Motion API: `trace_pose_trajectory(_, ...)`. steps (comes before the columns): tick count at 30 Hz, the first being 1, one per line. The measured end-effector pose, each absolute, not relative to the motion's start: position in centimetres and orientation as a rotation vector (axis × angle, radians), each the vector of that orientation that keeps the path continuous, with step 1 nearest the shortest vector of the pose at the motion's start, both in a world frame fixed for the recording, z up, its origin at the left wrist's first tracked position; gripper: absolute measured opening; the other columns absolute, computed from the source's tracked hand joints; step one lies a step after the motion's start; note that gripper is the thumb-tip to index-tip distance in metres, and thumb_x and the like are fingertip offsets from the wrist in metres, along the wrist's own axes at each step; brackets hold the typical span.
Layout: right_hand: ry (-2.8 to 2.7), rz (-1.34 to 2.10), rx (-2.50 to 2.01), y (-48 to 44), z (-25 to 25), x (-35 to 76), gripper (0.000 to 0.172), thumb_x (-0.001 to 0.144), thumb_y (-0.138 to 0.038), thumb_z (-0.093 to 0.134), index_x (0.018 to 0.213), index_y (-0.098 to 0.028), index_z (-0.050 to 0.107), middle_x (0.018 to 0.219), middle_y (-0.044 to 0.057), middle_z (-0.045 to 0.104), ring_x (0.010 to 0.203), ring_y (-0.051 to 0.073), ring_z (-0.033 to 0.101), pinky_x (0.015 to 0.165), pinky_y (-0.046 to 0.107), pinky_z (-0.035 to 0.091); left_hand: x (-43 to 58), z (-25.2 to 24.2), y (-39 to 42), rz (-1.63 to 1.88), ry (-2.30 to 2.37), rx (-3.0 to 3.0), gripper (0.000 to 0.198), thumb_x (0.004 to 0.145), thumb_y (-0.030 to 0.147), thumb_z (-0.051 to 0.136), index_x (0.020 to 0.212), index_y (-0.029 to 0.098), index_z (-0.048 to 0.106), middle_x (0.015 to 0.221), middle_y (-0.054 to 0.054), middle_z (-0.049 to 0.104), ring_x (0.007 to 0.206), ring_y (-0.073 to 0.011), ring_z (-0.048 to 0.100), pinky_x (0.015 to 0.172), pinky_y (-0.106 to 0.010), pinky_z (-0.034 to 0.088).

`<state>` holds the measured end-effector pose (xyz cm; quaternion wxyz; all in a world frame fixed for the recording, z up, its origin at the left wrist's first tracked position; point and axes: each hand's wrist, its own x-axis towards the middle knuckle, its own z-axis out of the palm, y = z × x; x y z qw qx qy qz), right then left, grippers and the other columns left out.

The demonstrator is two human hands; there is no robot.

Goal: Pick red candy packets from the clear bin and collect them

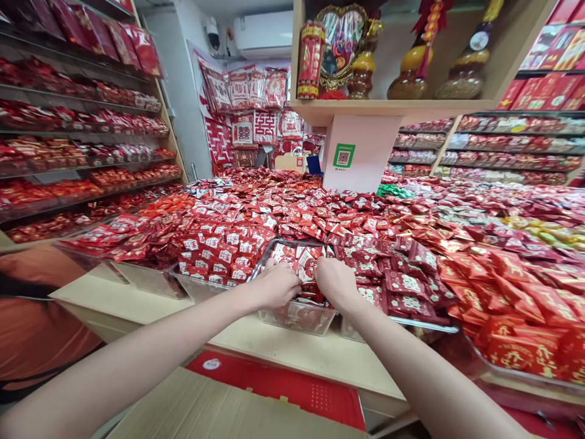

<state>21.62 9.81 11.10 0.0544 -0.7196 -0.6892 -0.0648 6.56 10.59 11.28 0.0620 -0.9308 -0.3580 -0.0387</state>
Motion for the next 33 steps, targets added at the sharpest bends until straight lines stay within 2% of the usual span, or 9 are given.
trace_pose_trajectory(9,-2.234,-0.136,-2.216,10.5,11.5,21.1,0.026,0.078,-0.028,0.043,0.086,-0.013,0.063,0.087,0.017,0.063,0.080,0.023,0.060,0.064,0.029,0.043,6.8,10.8,10.9,-0.131,-1.053,-2.798,0.028,0.079,0.032,0.035,0.082,0.017,0.059,0.087,-0.009,0.056,0.088,-0.0245,0.049,0.079,-0.046,0.032)
trace_pose_trajectory(15,-2.226,-0.166,-2.140,13.3,12.6,22.0,0.022,0.076,-0.025,0.045,0.088,-0.015,0.061,0.089,0.013,0.063,0.084,0.023,0.059,0.065,0.028,0.043,7.3,11.1,11.0,-0.079,-1.007,-2.799,0.043,0.080,0.045,0.030,0.080,0.017,0.062,0.094,-0.011,0.053,0.092,-0.0269,0.043,0.079,-0.049,0.030)
trace_pose_trajectory(20,-2.297,-0.158,-2.089,14.5,11.7,21.6,0.024,0.078,-0.014,0.039,0.092,-0.015,0.059,0.090,0.012,0.063,0.084,0.020,0.058,0.065,0.026,0.042,7.5,11.3,11.3,-0.016,-1.035,-2.849,0.047,0.080,0.049,0.027,0.087,0.018,0.061,0.092,-0.011,0.055,0.094,-0.0274,0.041,0.081,-0.051,0.027)
trace_pose_trajectory(25,-2.325,-0.107,-2.048,15.5,11.3,21.8,0.026,0.075,-0.015,0.042,0.095,-0.019,0.058,0.093,0.010,0.063,0.086,0.020,0.058,0.065,0.025,0.042,8.0,11.3,11.9,-0.041,-1.096,-2.871,0.052,0.079,0.055,0.023,0.109,0.023,0.050,0.102,-0.011,0.052,0.099,-0.0282,0.039,0.084,-0.050,0.027)
trace_pose_trajectory(30,-2.410,-0.122,-1.915,16.2,11.1,21.9,0.028,0.074,-0.012,0.040,0.092,-0.020,0.060,0.088,0.009,0.064,0.082,0.019,0.059,0.064,0.025,0.041,8.7,11.2,12.1,0.097,-1.169,-2.928,0.054,0.077,0.059,0.019,0.110,0.030,0.051,0.107,-0.011,0.047,0.106,-0.0300,0.036,0.086,-0.052,0.026)
trace_pose_trajectory(33,-2.475,-0.154,-1.814,16.3,11.2,21.9,0.029,0.074,-0.012,0.040,0.091,-0.020,0.062,0.088,0.009,0.064,0.083,0.019,0.059,0.066,0.025,0.041,8.8,11.7,12.2,0.122,-1.216,-2.951,0.053,0.075,0.062,0.020,0.110,0.036,0.049,0.109,-0.010,0.045,0.105,-0.0304,0.037,0.083,-0.052,0.028)
